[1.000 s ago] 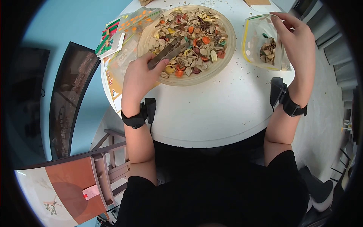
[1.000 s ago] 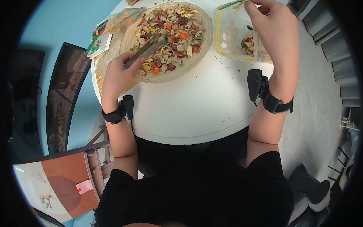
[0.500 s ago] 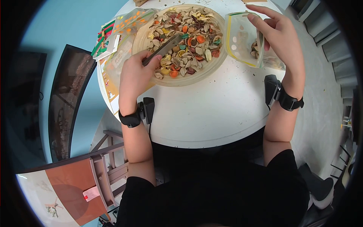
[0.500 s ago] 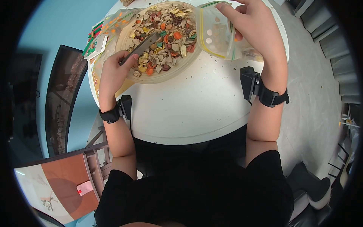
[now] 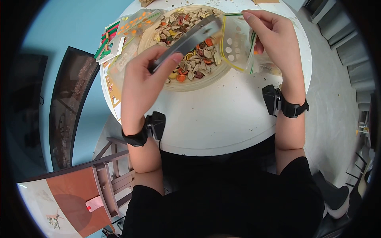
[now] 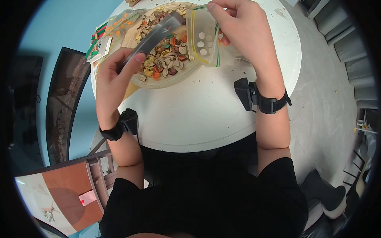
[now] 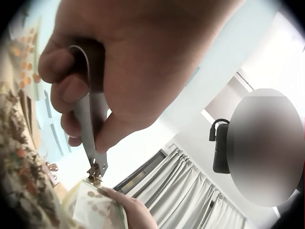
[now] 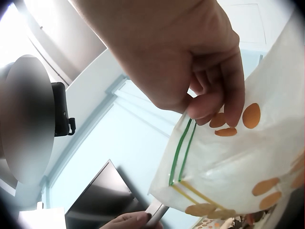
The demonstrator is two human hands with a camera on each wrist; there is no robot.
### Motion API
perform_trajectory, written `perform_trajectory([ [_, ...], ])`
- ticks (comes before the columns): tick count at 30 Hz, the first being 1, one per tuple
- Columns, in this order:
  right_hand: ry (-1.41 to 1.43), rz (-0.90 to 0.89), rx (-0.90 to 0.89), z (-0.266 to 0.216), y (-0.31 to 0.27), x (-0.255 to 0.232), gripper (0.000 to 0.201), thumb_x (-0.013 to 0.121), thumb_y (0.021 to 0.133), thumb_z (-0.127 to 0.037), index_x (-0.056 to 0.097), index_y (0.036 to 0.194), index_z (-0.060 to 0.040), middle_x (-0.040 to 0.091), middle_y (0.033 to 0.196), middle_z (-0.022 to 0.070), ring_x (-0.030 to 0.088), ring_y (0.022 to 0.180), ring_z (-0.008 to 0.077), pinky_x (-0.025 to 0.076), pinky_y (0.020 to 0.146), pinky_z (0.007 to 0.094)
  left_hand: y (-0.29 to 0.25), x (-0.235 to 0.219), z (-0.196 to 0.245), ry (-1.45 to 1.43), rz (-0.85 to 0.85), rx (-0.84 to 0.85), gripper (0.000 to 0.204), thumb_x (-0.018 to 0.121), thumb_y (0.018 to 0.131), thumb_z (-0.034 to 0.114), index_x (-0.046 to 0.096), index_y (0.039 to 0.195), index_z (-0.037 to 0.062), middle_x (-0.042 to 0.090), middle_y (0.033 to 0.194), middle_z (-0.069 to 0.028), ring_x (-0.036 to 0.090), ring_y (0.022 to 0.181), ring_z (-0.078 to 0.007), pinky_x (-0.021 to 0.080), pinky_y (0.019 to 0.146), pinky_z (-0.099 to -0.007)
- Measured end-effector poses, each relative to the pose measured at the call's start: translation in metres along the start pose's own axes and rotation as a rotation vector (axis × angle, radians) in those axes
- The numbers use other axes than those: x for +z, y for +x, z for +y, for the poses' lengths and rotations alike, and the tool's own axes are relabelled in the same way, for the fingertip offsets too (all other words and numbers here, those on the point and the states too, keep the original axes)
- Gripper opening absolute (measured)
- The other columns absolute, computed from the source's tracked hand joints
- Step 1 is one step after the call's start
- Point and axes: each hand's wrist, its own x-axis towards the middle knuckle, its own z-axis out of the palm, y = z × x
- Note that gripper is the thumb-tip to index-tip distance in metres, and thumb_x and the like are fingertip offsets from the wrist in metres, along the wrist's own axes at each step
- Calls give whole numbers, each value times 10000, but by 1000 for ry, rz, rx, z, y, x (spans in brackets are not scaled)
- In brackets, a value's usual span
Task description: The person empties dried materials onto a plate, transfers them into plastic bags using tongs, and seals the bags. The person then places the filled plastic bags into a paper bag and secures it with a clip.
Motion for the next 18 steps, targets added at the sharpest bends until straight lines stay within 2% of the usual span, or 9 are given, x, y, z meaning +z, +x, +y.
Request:
perform_trajectory([
  [4,53,70,-75,1,0,-1,316,679,996,-258,759,1134,15,636,696,-22,517,496,36,393,463,204,5,8,0,-27,15,12,319,764,944,296,726,992,-17,545,705,57,422,645,-33,316,566,-230],
  [8,61,211,-95,-19,-4,-12,292,643,1017,-177,740,1073,93,686,689,28,553,475,48,408,417,203,21,-1,-18,0,149,17,358,756,945,338,721,990,-15,593,718,24,469,656,-53,359,586,-235],
  [11,31,256,-64,-17,1,-19,296,639,1020,-181,744,1059,92,688,690,29,554,475,49,407,417,203,36,-9,-34,177,194,2,428,756,929,398,714,984,-23,618,725,-26,502,655,-87,397,601,-258],
  [14,48,242,-68,-14,3,-24,290,634,1020,-179,747,1065,84,687,687,25,555,471,53,412,419,207,52,-15,-36,318,139,-28,490,756,906,456,708,982,-26,598,708,-52,495,645,-117,410,605,-288],
  [17,37,224,-57,-20,0,-26,286,631,1019,-170,745,1065,89,697,714,24,560,491,48,416,431,212,69,-12,-23,354,68,-25,506,756,893,470,716,1010,-21,643,723,-108,587,668,-179,460,643,-317],
  [18,42,222,-74,-12,4,-30,289,649,1010,-195,751,1086,64,674,712,11,543,494,46,404,441,210,74,-7,-22,385,73,21,505,751,904,465,718,1028,-23,658,746,-86,598,689,-164,467,664,-308],
])
